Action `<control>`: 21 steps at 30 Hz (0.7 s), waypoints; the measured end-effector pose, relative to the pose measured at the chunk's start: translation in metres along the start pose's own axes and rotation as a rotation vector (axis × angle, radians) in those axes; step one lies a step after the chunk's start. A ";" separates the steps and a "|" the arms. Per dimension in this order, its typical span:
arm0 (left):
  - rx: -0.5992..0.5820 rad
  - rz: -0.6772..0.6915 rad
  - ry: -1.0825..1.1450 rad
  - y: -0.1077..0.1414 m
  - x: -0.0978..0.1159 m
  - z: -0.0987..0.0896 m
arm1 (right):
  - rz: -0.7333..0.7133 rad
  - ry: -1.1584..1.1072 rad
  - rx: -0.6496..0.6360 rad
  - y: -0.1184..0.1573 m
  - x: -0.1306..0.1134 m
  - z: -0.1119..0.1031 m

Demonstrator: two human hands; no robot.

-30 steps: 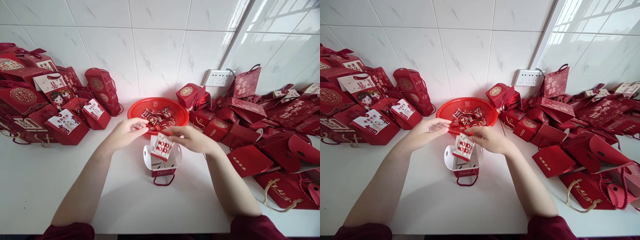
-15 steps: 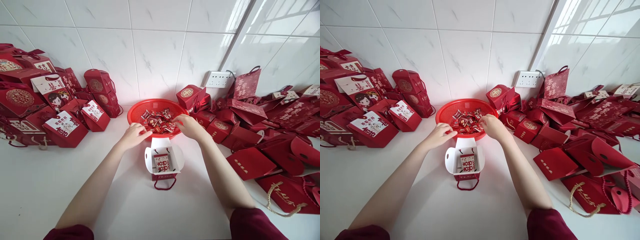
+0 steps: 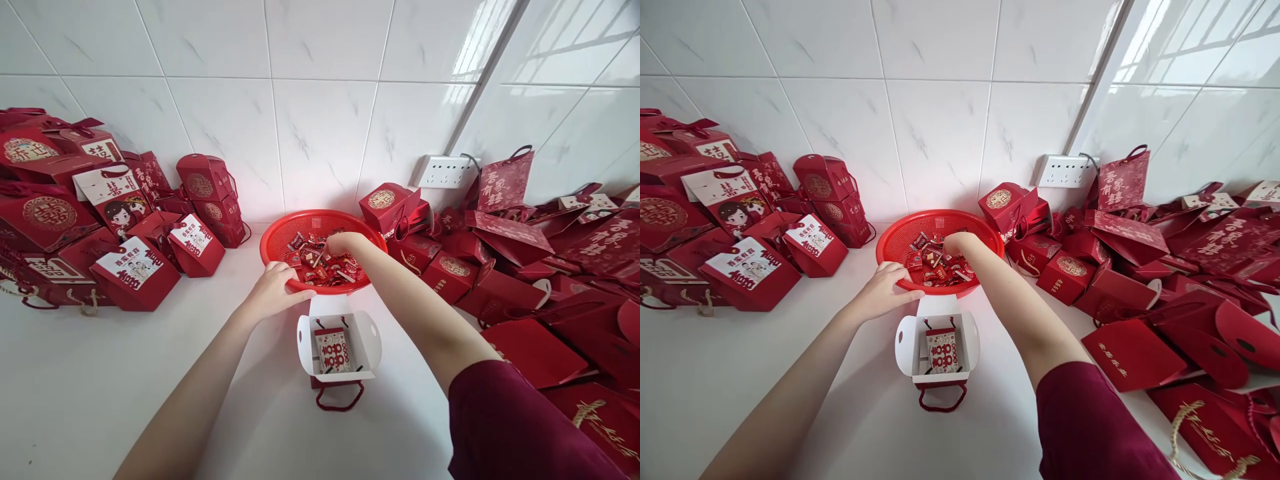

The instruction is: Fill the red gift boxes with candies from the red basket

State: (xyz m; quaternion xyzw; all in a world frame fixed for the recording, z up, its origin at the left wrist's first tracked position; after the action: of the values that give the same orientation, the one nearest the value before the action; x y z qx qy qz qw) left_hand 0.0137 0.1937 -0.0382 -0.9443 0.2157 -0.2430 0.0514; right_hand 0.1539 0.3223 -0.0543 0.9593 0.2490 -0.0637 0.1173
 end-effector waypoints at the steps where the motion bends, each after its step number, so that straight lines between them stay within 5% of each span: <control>1: 0.001 -0.008 0.011 0.000 0.000 0.000 | 0.018 0.000 -0.051 -0.005 0.001 0.005; 5: -0.010 -0.026 0.039 0.002 -0.001 -0.001 | 0.085 0.006 -0.226 -0.017 0.006 0.027; 8: -0.012 -0.023 0.050 0.002 0.000 -0.001 | 0.113 0.001 -0.241 -0.018 0.008 0.032; 15: 0.002 -0.022 0.051 0.003 0.001 -0.002 | 0.094 -0.088 0.049 0.014 0.007 -0.004; 21: -0.015 -0.012 0.014 0.000 0.001 -0.001 | -0.059 -0.231 0.362 0.089 -0.017 -0.026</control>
State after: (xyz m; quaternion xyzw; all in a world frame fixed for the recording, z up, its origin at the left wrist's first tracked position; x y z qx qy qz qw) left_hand 0.0133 0.1930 -0.0368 -0.9442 0.2120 -0.2485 0.0413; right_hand 0.1849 0.2458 -0.0088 0.9433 0.2463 -0.2202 -0.0311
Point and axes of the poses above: each hand's wrist, its own y-axis away from the middle knuckle, its own z-axis out of the palm, x = y × z, the point moved 9 cm from there along -y, towards the middle knuckle, and after that the axes turned 5 degrees about -z, right-handed, at the moved point
